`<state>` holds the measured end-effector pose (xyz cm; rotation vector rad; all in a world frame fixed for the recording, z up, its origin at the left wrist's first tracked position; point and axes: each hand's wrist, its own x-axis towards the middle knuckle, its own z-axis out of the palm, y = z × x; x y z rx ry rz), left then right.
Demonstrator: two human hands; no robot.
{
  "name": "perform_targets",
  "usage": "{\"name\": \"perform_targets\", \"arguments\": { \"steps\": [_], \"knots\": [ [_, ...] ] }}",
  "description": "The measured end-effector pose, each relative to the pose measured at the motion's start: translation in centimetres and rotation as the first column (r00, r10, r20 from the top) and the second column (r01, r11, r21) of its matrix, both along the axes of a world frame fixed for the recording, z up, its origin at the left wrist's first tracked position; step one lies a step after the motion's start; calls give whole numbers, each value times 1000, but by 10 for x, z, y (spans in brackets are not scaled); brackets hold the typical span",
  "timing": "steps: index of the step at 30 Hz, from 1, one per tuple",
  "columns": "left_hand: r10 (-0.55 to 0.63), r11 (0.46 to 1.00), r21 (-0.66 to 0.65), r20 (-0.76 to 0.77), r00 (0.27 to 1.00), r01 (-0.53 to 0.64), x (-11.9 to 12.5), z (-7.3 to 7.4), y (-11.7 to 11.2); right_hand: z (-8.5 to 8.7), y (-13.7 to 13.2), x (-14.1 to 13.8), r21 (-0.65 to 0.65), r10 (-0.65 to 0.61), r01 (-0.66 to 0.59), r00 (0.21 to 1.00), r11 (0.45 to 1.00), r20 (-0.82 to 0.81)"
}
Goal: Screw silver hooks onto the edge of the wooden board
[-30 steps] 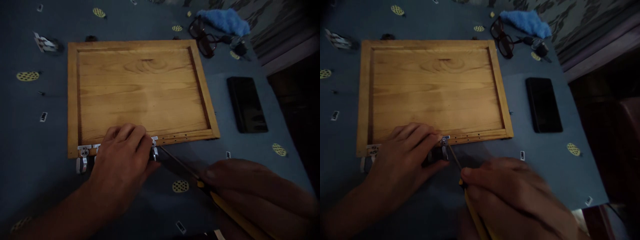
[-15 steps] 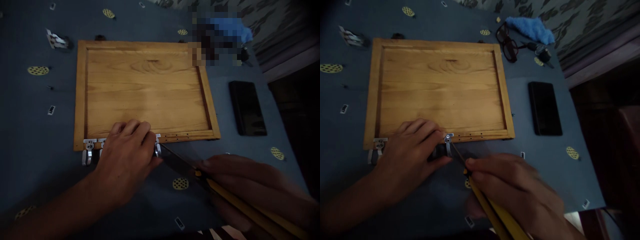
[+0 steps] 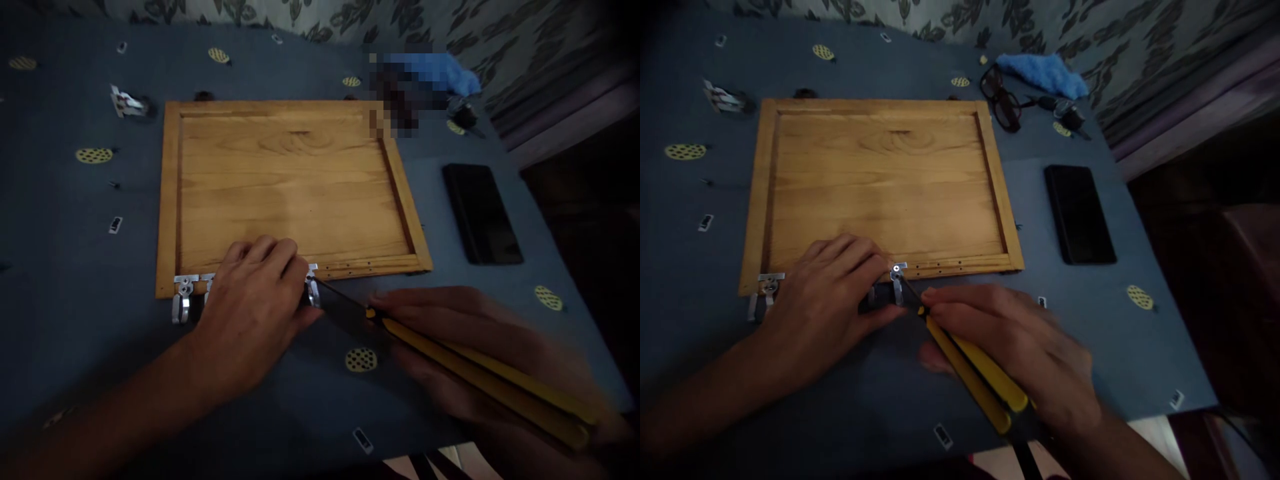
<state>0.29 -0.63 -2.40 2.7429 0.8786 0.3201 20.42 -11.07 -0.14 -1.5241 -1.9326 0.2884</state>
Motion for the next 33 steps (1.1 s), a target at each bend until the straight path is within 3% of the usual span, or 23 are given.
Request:
{"name": "perform_targets", "arguments": {
  "steps": [1, 3, 6, 15, 21, 24, 27, 30, 33],
  "knots": [
    [1, 1000, -7, -7, 1000, -1, 0, 0, 0, -2, 0, 1, -34, 29, -29, 1000, 999, 9],
    [5, 1000, -23, -21, 1000, -6, 0, 1, 0, -6, 2, 1, 20, 97, -97, 995, 995, -10],
    [-1, 998, -58, -35, 999, -1, -1, 4, 0, -10, 7, -3, 165, 105, -96, 993, 982, -44],
    [19, 966, -260, 57, 998, -3, -18, 22, 21, -12, 12, -13, 290, 72, -73, 997, 954, 16],
    [226, 929, -337, 195, 954, -151, -48, 28, 62, -12, 10, -19, 306, -14, 24, 999, 952, -35],
    [367, 885, -381, 216, 905, -269, -71, 24, 79, -12, 14, -19, 355, 36, -12, 998, 935, -59],
    [436, 870, -360, 239, 868, -337, -87, 21, 80, -14, 17, -17, 382, 64, -34, 996, 924, -67],
    [380, 911, -270, 253, 890, -312, -87, 19, 59, -16, 18, -16, 400, 65, -15, 992, 916, -113],
    [129, 991, -62, 216, 968, -118, -71, 16, 29, -19, 17, -16, 407, 52, 3, 991, 913, -124]
  ]
}}
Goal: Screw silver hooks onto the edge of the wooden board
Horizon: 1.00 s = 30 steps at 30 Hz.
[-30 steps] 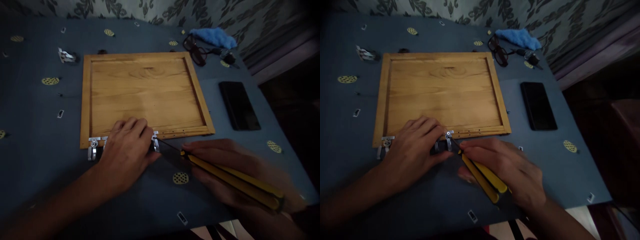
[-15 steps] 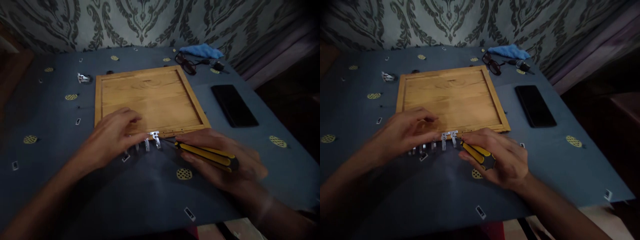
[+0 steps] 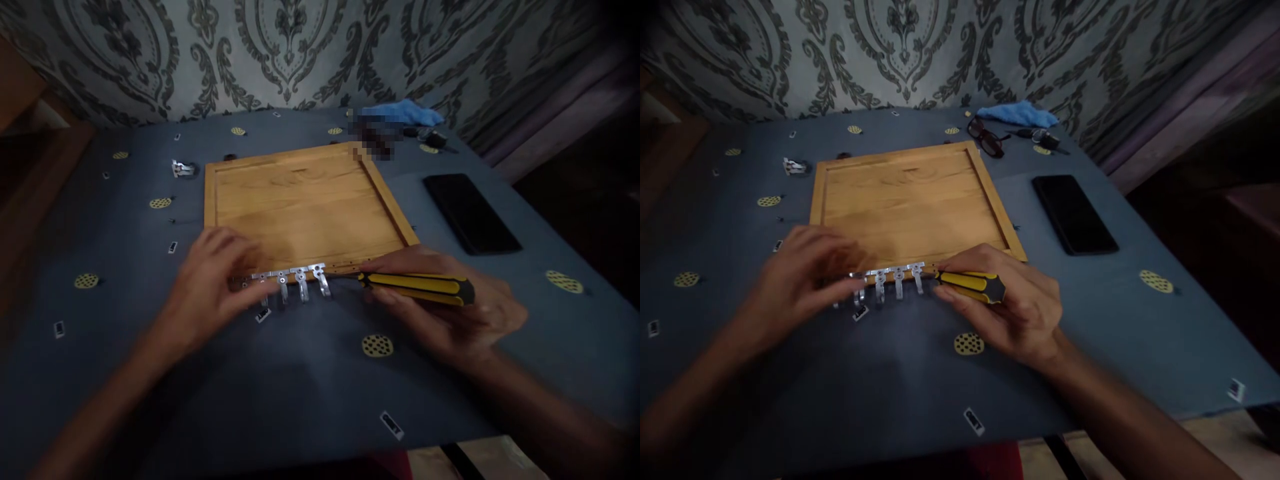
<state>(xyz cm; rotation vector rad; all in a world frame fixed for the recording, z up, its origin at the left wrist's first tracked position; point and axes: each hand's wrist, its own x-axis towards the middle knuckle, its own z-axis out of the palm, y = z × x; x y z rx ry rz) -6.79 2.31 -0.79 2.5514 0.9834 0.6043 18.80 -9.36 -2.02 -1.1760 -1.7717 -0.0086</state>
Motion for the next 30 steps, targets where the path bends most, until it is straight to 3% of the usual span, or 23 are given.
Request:
{"name": "perform_targets", "arguments": {
  "steps": [2, 4, 10, 19, 30],
  "knots": [
    [-102, 991, 83, -81, 992, 108, 13, -3, -16, -1, 0, 0, 23, -5, 5, 1000, 1000, 12],
    [-124, 983, 120, -146, 981, 142, 25, -5, -25, -1, 1, 0, 30, -15, 14, 1000, 999, 21],
    [-106, 984, 111, -258, 960, 139, 37, -8, -30, 1, 0, 1, -15, -47, 47, 998, 999, 50],
    [-115, 985, 92, -289, 950, 148, 52, -9, -31, 1, -2, 1, -36, -49, 50, 998, 998, 31],
    [-106, 993, 25, -280, 954, 118, 48, -8, -30, 4, -1, 1, -51, -45, 45, 999, 998, 0]
  ]
}}
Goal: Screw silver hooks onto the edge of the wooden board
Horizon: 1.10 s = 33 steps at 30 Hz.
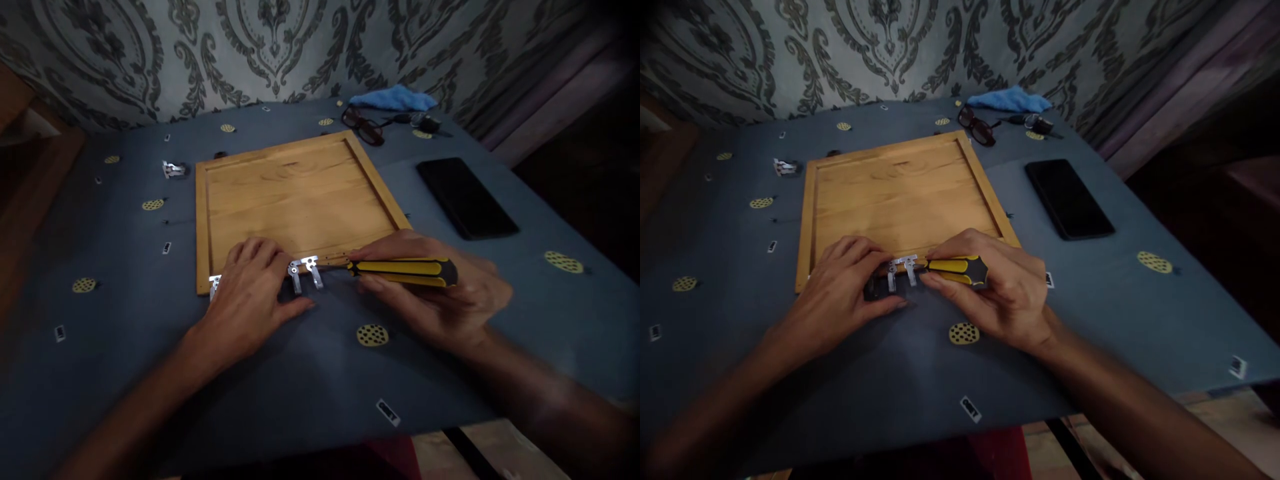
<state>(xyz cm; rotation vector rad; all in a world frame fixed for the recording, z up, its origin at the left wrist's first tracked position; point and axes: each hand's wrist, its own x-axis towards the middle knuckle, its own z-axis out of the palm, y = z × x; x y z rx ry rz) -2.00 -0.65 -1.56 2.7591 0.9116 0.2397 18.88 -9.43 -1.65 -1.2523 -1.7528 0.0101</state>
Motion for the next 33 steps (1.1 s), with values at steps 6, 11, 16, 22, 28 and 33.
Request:
{"name": "perform_targets", "arguments": {
  "steps": [6, 11, 16, 22, 28, 33],
  "knots": [
    [19, 1000, -7, -8, 1000, -19, 2, 0, 0, -1, -1, 0, -16, -13, 13, 1000, 1000, 1],
    [15, 1000, -14, -24, 1000, -15, 1, 0, 0, 1, -1, 0, -16, -14, 14, 1000, 1000, 12],
    [9, 999, 47, -23, 1000, -8, 4, 1, -1, 0, 0, 1, 9, 6, -7, 1000, 1000, 9],
    [-35, 997, 70, -51, 998, 38, 18, 3, 1, -2, 0, 2, -7, 5, -5, 1000, 1000, 2],
    [-26, 999, 42, -77, 997, 29, 27, 0, 2, -2, 0, 1, 6, 8, -8, 1000, 1000, -10],
    [-17, 1000, -23, -80, 997, 15, 28, 2, 2, -2, -1, 1, -3, 10, -10, 1000, 1000, -7]
  ]
}}
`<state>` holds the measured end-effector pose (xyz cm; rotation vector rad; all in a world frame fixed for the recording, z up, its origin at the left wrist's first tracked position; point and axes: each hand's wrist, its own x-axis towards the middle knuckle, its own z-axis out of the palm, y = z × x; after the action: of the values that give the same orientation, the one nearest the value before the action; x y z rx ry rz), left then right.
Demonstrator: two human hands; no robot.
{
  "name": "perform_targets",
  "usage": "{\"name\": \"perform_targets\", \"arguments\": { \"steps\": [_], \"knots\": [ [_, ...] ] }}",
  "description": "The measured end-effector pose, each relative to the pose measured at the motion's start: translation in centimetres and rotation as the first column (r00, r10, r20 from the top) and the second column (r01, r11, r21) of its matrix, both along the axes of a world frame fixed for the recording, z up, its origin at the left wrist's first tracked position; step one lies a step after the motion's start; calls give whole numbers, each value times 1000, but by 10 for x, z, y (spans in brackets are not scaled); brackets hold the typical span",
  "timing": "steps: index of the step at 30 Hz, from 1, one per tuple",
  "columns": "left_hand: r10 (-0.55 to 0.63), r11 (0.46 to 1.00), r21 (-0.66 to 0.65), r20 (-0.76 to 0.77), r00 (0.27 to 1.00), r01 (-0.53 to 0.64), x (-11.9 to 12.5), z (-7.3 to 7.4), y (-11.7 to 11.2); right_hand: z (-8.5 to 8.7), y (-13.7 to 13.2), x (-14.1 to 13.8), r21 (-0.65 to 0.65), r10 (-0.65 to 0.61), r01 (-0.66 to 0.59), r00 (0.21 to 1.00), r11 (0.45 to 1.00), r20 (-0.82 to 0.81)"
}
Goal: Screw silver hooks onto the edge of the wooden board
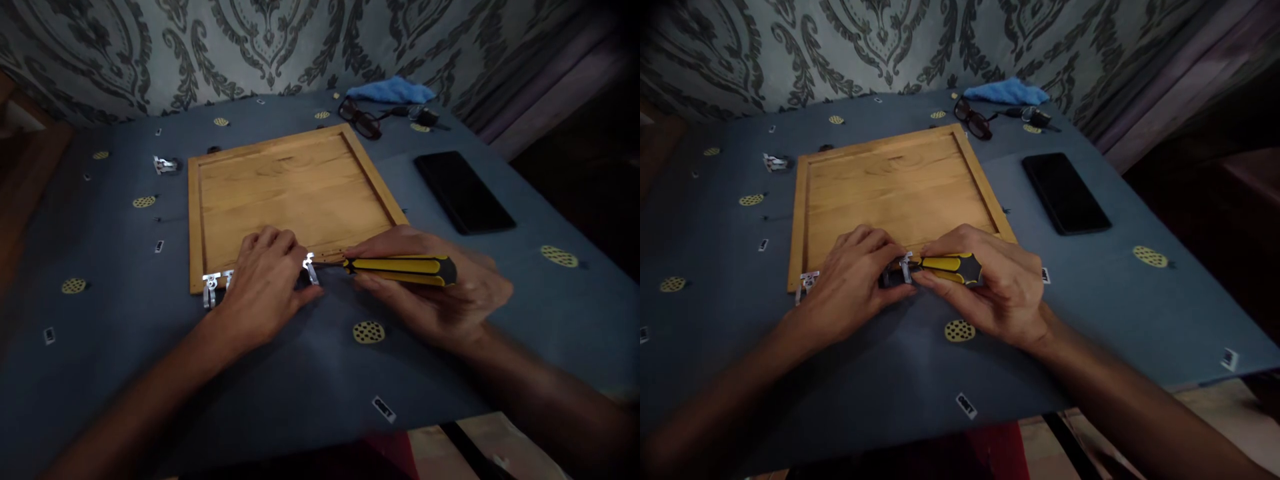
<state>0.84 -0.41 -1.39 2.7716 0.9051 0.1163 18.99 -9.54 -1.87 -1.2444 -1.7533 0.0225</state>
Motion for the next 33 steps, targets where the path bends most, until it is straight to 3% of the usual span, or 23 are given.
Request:
{"name": "perform_targets", "arguments": {
  "steps": [6, 15, 21, 25, 33],
  "knots": [
    [-7, 998, -61, -9, 1000, 7, 1, 3, 2, 1, -1, -1, -7, -7, 7, 1000, 1000, 4],
    [3, 999, -46, 2, 1000, -3, 1, 1, 2, -1, 2, 0, 33, 3, -2, 1000, 999, -15],
    [10, 999, -48, -6, 1000, -10, 2, 1, 1, 2, 1, 1, -59, -2, 4, 1000, 998, 24],
    [-1, 999, -40, 6, 1000, 1, 0, 0, 2, 1, 0, -1, 13, -20, 20, 1000, 1000, 13],
    [5, 1000, -18, 88, 996, -4, -21, 14, 15, 1, 1, 0, 17, 3, -3, 1000, 1000, 8]
  ]
}}
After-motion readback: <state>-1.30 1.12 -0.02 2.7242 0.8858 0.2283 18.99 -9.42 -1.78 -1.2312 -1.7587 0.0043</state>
